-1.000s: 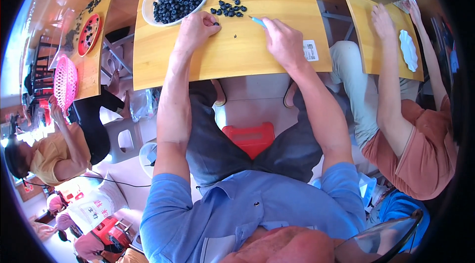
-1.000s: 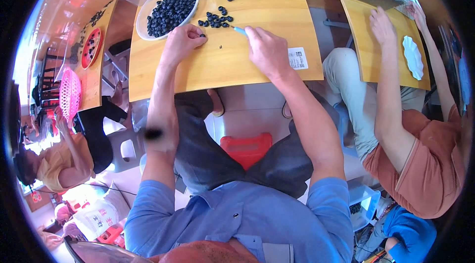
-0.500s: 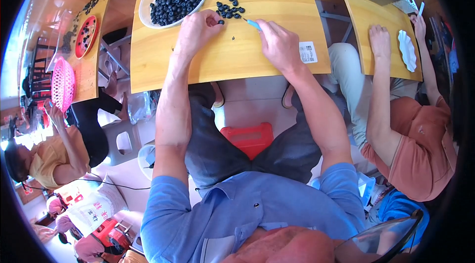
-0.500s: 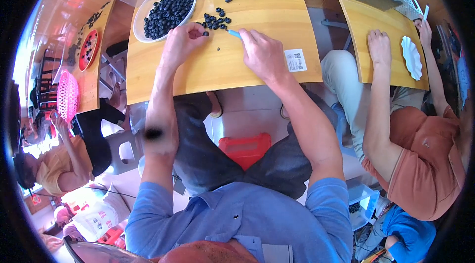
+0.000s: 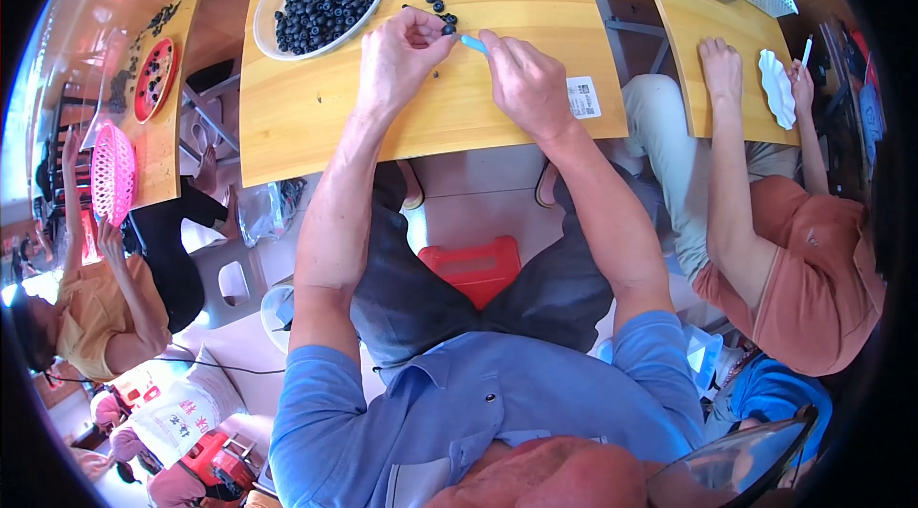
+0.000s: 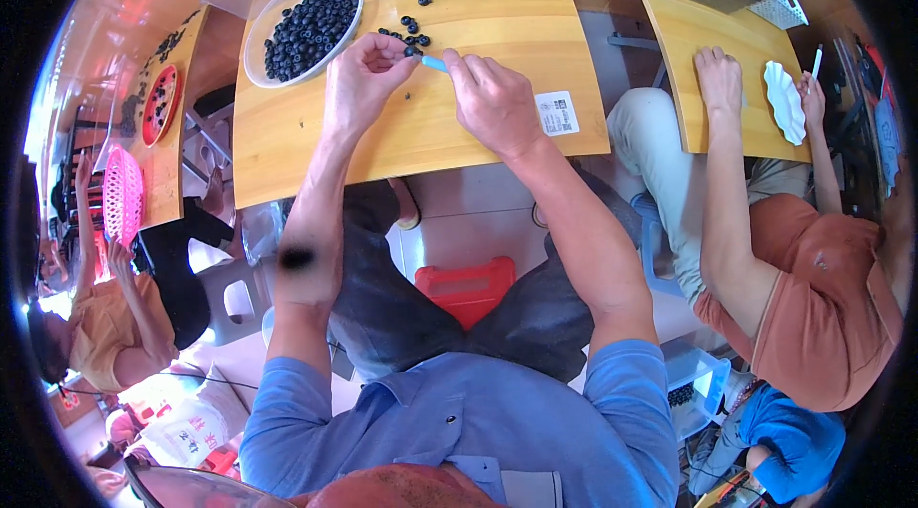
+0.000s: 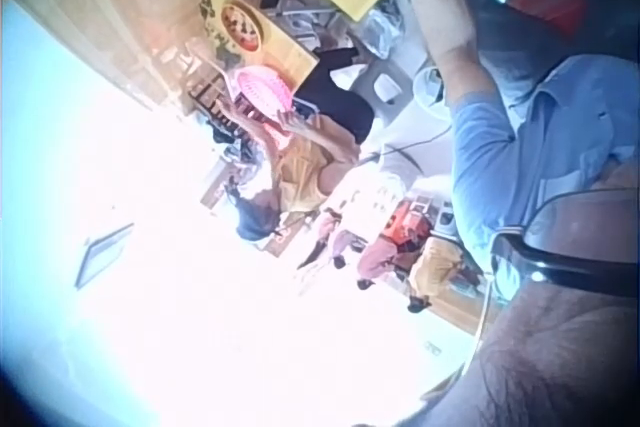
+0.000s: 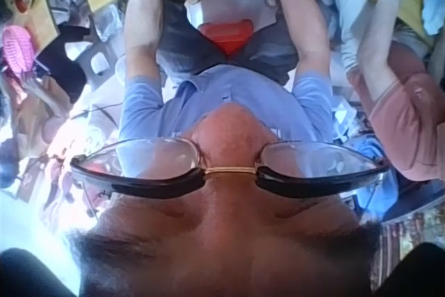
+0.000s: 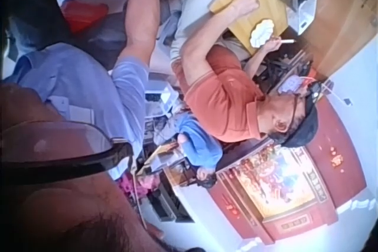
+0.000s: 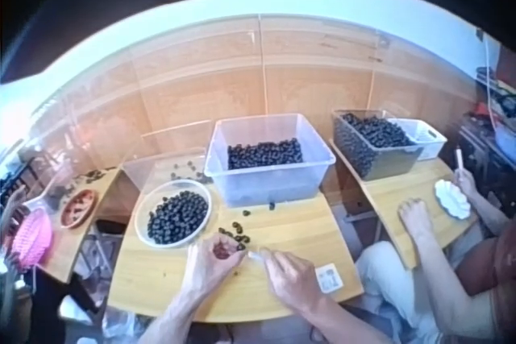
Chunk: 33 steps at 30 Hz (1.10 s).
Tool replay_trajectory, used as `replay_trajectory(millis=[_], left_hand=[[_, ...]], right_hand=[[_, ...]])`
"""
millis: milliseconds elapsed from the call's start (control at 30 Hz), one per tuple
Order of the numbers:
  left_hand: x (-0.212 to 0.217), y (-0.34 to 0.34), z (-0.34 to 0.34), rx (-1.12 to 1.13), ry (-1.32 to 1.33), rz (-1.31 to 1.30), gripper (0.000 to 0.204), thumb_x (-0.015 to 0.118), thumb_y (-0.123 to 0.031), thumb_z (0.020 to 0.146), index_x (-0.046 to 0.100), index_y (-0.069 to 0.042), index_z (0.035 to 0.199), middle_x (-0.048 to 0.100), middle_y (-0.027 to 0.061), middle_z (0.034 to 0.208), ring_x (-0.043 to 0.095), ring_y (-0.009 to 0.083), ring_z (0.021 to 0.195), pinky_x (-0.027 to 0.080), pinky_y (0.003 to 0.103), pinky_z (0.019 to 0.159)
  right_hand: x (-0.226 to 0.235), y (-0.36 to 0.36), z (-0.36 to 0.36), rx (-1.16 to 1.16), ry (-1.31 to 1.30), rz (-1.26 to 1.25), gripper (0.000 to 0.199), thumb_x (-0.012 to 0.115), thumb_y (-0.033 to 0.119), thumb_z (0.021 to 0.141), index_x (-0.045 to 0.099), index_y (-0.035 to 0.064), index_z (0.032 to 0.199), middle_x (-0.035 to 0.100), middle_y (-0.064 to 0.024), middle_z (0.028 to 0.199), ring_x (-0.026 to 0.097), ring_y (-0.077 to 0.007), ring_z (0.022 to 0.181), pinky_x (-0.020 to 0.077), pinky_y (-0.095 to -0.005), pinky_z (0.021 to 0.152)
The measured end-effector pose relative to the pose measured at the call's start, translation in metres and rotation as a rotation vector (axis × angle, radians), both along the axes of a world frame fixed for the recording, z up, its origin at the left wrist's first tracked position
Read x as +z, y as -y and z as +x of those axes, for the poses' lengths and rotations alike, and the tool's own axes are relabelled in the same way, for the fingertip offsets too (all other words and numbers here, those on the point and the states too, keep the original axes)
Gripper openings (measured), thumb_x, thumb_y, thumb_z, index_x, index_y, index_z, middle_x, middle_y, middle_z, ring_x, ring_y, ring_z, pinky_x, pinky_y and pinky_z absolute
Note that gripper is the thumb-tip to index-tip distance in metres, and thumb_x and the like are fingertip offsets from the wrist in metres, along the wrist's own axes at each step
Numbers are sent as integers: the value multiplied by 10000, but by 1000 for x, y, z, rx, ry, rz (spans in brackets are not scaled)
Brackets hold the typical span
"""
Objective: The person trims small black parts with a utility knife and places them on the table, swaps the container of parts, and continues trimming parts.
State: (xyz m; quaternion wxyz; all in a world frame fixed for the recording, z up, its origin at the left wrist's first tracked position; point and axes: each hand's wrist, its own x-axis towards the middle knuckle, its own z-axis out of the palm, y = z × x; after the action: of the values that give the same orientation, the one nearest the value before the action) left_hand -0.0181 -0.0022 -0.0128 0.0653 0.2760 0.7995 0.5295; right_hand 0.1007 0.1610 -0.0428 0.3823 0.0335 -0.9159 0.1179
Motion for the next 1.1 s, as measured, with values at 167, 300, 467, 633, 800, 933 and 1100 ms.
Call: replay_trajectory(millis=[167,300,467,633,800,933,1100], left_hand=[[4,-2,6,-11,7,-8,268,845,-164,845,736,1,1026,777,53,893,731,97,813,596,253,782],[7,-3,9,-8,-1,-16,261,839,-167,853,735,-2,1027,782,55,907,734,91,826,597,249,790],[4,-3,9,-12,6,30,259,836,-163,857,734,0,1031,785,55,918,737,85,836,598,244,803],[4,-5,10,-5,31,58,254,830,-160,867,732,4,1035,785,53,917,737,85,839,599,246,809],[2,-1,10,-25,98,159,249,832,-103,862,722,27,1044,778,65,938,731,88,868,595,236,804],[11,4,16,-167,284,502,227,806,-10,882,702,39,1078,764,70,991,726,104,903,591,233,817],[11,13,4,-118,103,481,233,791,16,889,700,20,1103,765,73,1027,724,113,938,588,248,838]], right_hand=[[4,0,1,-13,-3,13,245,697,2,888,701,-4,1134,689,-90,817,702,-235,734,551,-364,608],[3,-1,1,-15,-10,10,249,698,-1,885,700,-5,1134,689,-92,818,702,-236,735,552,-363,611],[6,-1,2,-26,-22,37,272,701,-5,871,699,-13,1143,701,-98,839,709,-235,750,558,-357,626],[7,-3,2,-31,-18,42,284,700,-10,869,697,-18,1152,703,-101,846,710,-232,755,560,-355,632],[3,-6,-2,-20,-12,26,266,682,8,890,692,-9,1155,709,-107,863,715,-248,771,567,-374,646],[-5,-26,-13,-174,51,-1,303,649,4,846,665,11,1149,664,-87,818,710,-251,753,569,-399,609],[-3,-31,-6,-224,61,8,288,645,1,859,672,24,1145,672,-85,821,715,-260,755,571,-400,611]])
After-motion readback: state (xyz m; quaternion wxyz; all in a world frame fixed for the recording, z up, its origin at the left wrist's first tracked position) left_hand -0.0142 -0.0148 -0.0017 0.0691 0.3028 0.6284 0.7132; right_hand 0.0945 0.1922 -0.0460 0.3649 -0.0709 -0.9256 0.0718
